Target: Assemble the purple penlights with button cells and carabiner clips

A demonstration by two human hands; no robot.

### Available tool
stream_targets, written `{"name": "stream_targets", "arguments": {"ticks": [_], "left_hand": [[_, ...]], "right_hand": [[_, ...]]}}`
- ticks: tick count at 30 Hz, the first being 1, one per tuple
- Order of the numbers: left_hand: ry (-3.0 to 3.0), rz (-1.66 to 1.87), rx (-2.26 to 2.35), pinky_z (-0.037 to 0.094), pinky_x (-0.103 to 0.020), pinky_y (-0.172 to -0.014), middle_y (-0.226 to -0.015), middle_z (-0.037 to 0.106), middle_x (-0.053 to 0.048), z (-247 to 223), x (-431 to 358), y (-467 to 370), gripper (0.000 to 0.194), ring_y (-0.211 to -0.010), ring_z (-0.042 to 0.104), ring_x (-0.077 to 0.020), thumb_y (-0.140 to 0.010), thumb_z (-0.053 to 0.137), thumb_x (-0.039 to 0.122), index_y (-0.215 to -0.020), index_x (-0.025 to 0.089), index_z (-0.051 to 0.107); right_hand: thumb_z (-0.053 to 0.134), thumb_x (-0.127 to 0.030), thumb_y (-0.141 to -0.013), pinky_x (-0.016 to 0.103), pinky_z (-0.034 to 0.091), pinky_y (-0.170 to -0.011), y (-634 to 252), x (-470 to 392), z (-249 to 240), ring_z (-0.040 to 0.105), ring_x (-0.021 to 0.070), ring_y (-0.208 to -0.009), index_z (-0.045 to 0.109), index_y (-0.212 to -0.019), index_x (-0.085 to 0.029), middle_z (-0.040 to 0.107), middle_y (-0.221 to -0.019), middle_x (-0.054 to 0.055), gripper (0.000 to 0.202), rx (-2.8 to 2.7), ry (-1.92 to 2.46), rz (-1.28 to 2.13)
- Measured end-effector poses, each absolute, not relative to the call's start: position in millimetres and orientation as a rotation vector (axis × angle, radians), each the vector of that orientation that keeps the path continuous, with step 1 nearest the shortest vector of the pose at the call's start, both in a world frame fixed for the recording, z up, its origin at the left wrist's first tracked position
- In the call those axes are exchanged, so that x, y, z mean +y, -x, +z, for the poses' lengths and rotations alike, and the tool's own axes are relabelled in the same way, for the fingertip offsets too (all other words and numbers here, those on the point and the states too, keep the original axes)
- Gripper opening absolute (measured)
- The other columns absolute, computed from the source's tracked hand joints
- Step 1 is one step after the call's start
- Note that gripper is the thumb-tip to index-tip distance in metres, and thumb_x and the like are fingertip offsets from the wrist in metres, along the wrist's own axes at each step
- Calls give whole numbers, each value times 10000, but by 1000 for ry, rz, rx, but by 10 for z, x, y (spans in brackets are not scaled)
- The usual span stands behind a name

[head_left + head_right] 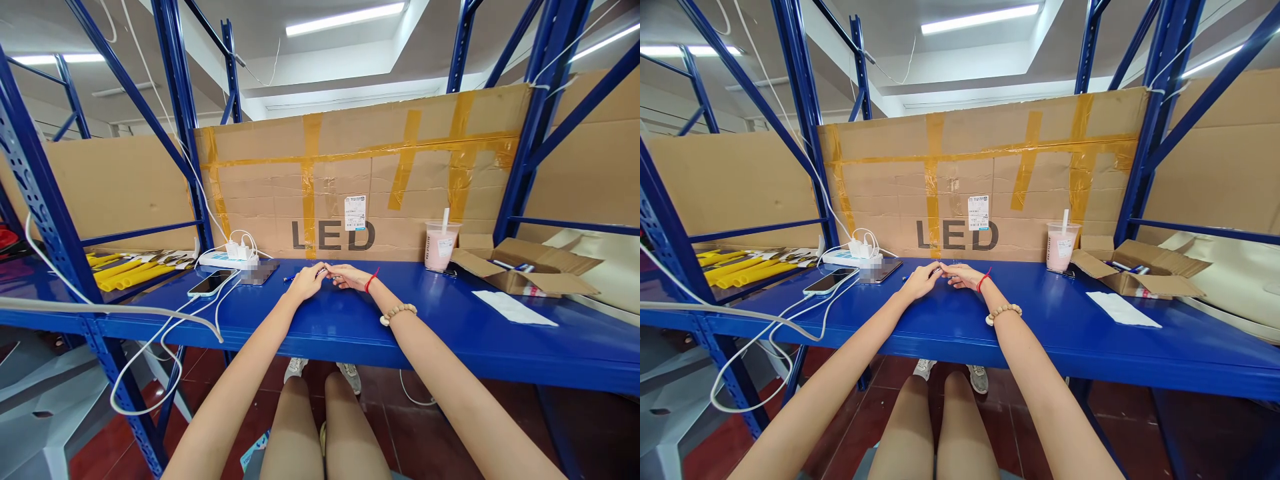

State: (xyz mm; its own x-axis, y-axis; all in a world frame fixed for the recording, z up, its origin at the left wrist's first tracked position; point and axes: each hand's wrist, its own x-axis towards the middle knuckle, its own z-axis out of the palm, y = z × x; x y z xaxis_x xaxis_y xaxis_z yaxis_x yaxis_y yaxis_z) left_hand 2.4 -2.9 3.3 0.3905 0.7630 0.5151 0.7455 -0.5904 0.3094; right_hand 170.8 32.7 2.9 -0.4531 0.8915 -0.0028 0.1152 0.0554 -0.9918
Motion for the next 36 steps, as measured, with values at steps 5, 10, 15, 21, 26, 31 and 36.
{"name": "stream_targets", "arguments": {"ticks": [5,10,15,21,26,31,36], "left_hand": [[-2600,934,1441,460,-287,-732,-929,669,-16,31,-31,-28,228,-895,614,-218,-923,352,303,-969,248,569],[-2588,882,1476,461,-320,-775,-998,659,-26,19,-14,-26,239,-967,596,-233,-925,347,302,-1015,255,564],[-2552,850,1532,457,-348,-788,-988,657,-53,12,12,-13,257,-950,599,-252,-925,335,299,-1044,241,555],[-2518,833,1546,450,-334,-786,-957,660,-58,14,9,-7,279,-928,605,-243,-928,317,308,-1056,227,552],[-2500,840,1517,454,-309,-719,-828,666,-44,2,20,-14,320,-803,623,-213,-942,266,324,-1020,207,554],[-2505,860,1476,441,-295,-689,-764,646,-26,-19,45,-9,286,-763,611,-208,-933,293,323,-981,219,555],[-2512,896,1409,429,-283,-674,-729,622,-8,-50,82,0,266,-731,599,-200,-936,296,323,-972,230,542]], "right_hand": [[547,-317,-882,170,447,-494,-1714,336,24,538,63,-588,579,-959,-109,596,-863,26,224,-1662,1021,1457],[553,-275,-881,159,448,-482,-1718,345,14,538,59,-589,578,-973,-104,593,-869,29,196,-1662,1017,1443],[558,-273,-879,157,459,-480,-1718,366,16,547,61,-598,559,-1053,-110,595,-910,46,239,-1627,999,1373],[573,-224,-867,163,464,-491,-1709,355,27,553,63,-600,568,-1063,-122,606,-910,36,221,-1606,997,1270],[585,-196,-855,163,456,-493,-1719,340,36,543,57,-580,592,-1015,-117,615,-870,21,179,-1634,999,1203],[599,-208,-845,158,441,-474,-1722,350,21,532,56,-560,603,-956,-104,602,-793,6,152,-1703,1031,1178],[587,-205,-855,147,432,-460,-1725,356,18,525,53,-558,592,-964,-100,586,-779,2,151,-1760,1037,1131]]}}
